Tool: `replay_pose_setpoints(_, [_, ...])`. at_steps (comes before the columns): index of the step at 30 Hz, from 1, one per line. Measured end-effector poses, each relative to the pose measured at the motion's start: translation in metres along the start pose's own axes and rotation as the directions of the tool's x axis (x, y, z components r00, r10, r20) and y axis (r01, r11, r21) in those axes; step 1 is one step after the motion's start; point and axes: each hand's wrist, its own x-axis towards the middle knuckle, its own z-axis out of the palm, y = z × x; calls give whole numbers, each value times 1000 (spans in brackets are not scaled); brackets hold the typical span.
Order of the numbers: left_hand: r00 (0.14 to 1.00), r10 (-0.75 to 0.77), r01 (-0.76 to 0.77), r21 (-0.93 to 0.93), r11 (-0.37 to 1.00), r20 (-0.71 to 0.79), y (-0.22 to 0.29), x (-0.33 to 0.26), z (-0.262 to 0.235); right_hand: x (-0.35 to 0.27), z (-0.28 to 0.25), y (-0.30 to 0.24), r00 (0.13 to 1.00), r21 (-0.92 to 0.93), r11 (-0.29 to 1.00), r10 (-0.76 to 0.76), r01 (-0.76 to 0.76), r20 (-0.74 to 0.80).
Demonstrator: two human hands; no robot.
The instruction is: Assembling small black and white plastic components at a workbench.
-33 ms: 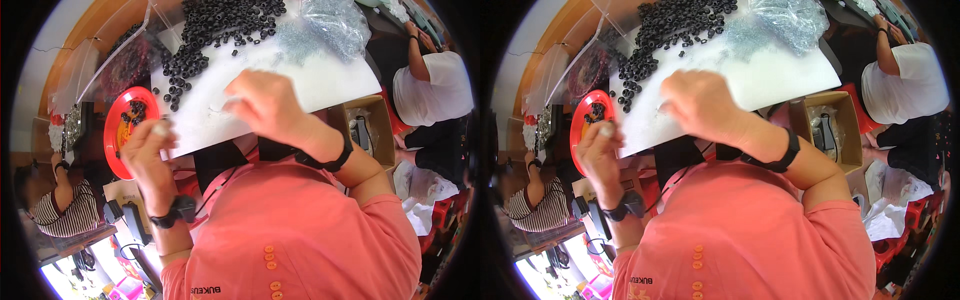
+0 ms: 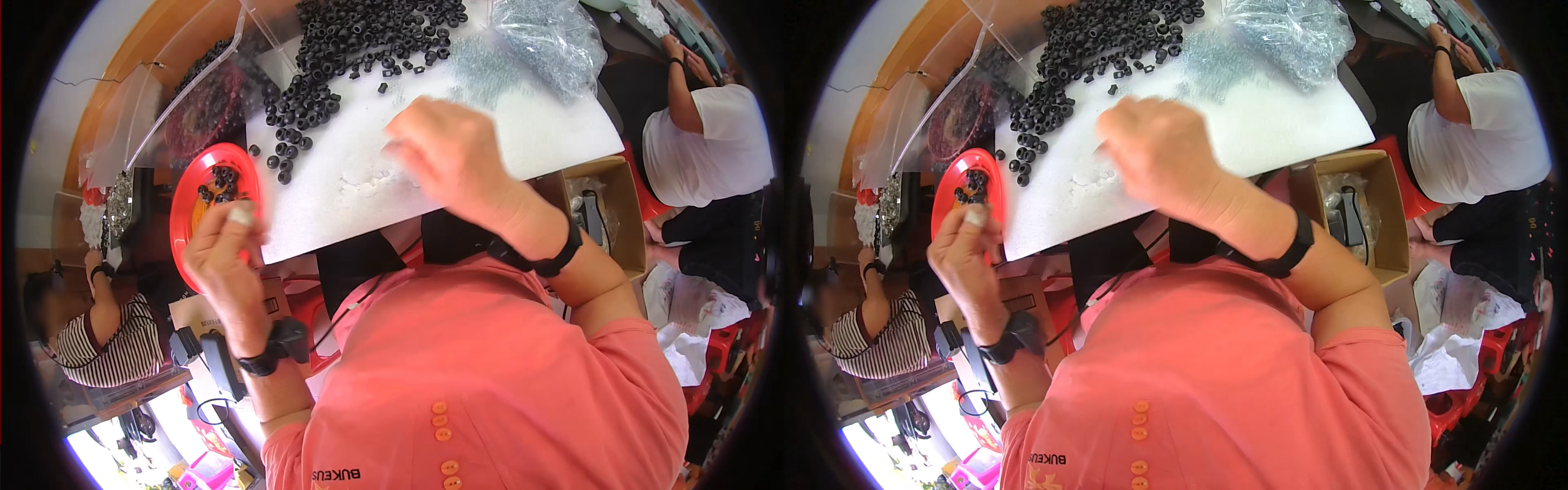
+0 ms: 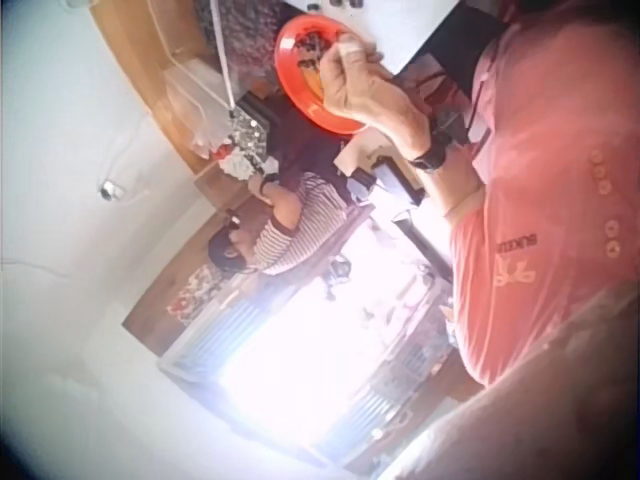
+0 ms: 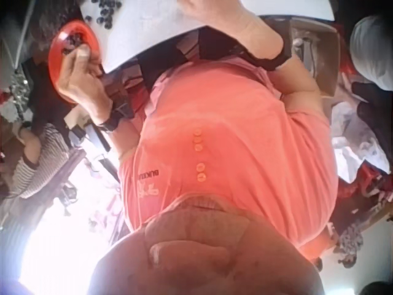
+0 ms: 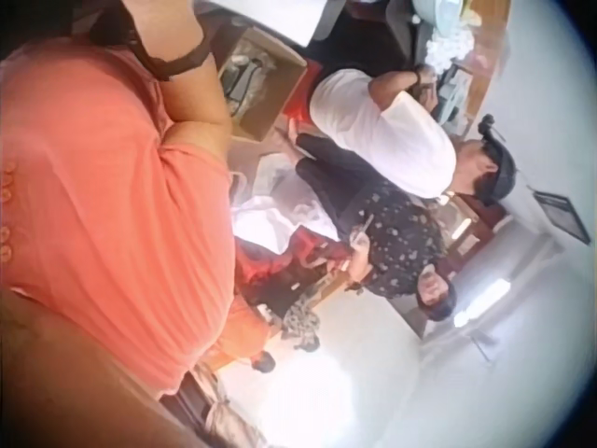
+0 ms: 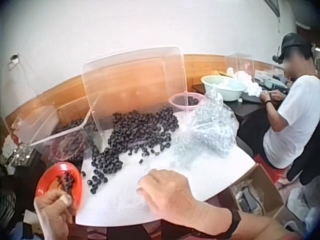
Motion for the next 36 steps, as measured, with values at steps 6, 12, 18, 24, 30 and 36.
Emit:
replay_pose_setpoints(6, [980, 165, -114, 364, 924, -110, -36, 36, -28, 6, -13, 34, 975, -458, 879, -27, 129, 222])
replay_pose_setpoints(12, [875, 399, -470, 286, 835, 273, 1, 30, 65, 10, -8, 36, 953, -457, 882, 29, 117, 301])
replay_pose_setpoints(18, [652, 572, -751, 322, 576, 498, 4, 81, 144, 12, 5, 40, 967, -482, 862, -40, 160, 251])
replay_pose_setpoints(24, [460, 582, -888, 360, 287, 671, -6, 110, 188, 10, 4, 48, 979, -447, 880, -89, 163, 181])
replay_pose_setpoints(30, [330, 535, -941, 222, 257, 777, 2, 116, 187, 4, 12, 57, 981, -405, 894, -153, 189, 121])
replay_pose_setpoints(36, [466, 432, -867, 300, 399, 772, 6, 118, 169, 3, 8, 54, 979, -372, 908, -157, 195, 131])
